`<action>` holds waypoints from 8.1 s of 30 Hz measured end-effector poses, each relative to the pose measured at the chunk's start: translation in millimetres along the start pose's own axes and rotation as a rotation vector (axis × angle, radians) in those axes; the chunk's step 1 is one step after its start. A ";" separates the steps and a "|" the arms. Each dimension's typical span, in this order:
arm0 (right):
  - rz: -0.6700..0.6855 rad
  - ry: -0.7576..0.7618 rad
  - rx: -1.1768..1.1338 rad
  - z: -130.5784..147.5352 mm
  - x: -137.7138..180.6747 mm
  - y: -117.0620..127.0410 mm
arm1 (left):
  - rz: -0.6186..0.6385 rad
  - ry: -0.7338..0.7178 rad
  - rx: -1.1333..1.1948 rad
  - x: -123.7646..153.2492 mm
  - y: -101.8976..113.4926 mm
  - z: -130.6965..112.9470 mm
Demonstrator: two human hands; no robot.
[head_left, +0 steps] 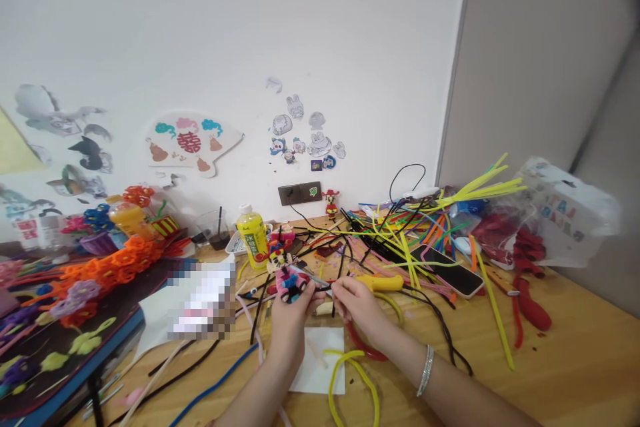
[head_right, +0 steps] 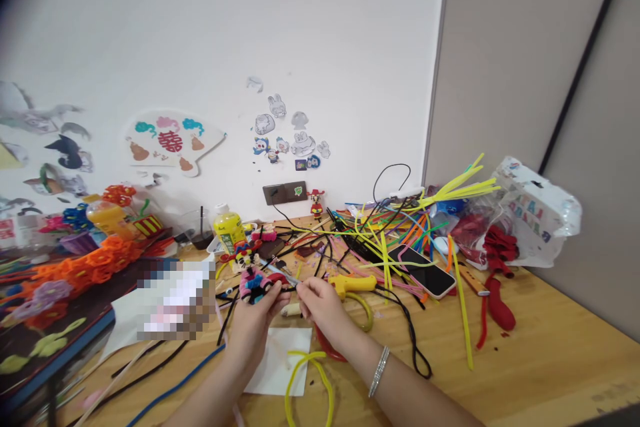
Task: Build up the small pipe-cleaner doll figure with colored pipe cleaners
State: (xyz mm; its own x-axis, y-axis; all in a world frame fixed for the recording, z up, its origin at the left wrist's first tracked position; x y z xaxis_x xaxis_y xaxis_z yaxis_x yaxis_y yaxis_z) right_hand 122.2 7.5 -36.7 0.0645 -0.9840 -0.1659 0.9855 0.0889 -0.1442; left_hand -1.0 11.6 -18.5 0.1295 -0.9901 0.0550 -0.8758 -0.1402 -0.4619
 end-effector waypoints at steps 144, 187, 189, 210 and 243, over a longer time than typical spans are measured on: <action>0.136 0.103 0.224 1.8 9.0 -4.0 | 0.201 -0.043 -0.004 0.0 -4.6 -16.1; 0.252 -0.085 -0.008 -7.9 11.8 -7.3 | 0.207 -0.088 0.056 -0.6 -3.2 -20.6; 0.285 -0.052 0.030 -10.5 11.5 -7.1 | 0.198 -0.109 0.067 -1.2 -2.5 -22.2; 0.289 0.100 0.175 -12.3 9.0 -5.9 | 0.154 -0.101 -0.002 0.4 -3.4 -20.6; 0.109 0.440 1.146 -6.1 19.4 -14.6 | 0.146 -0.147 0.034 -9.8 4.4 -23.2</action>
State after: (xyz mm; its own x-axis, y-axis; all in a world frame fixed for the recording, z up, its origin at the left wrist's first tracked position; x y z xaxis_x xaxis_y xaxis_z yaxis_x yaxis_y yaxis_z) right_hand 108.1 -11.9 -43.7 0.3151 -0.8247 -0.4696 0.5610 -0.2373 0.7931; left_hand -16.9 20.4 -0.5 0.0712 -0.9871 -0.1432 -0.8745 0.0073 -0.4850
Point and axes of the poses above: each hand's wrist, its own x-axis away from the middle knuckle, its own y-axis out of the back of the hand, z = x × y, the point moved 2 cm from there along -x, towards the middle knuckle, and after that the axes turned 4 degrees about x, right-handed, at the moved point
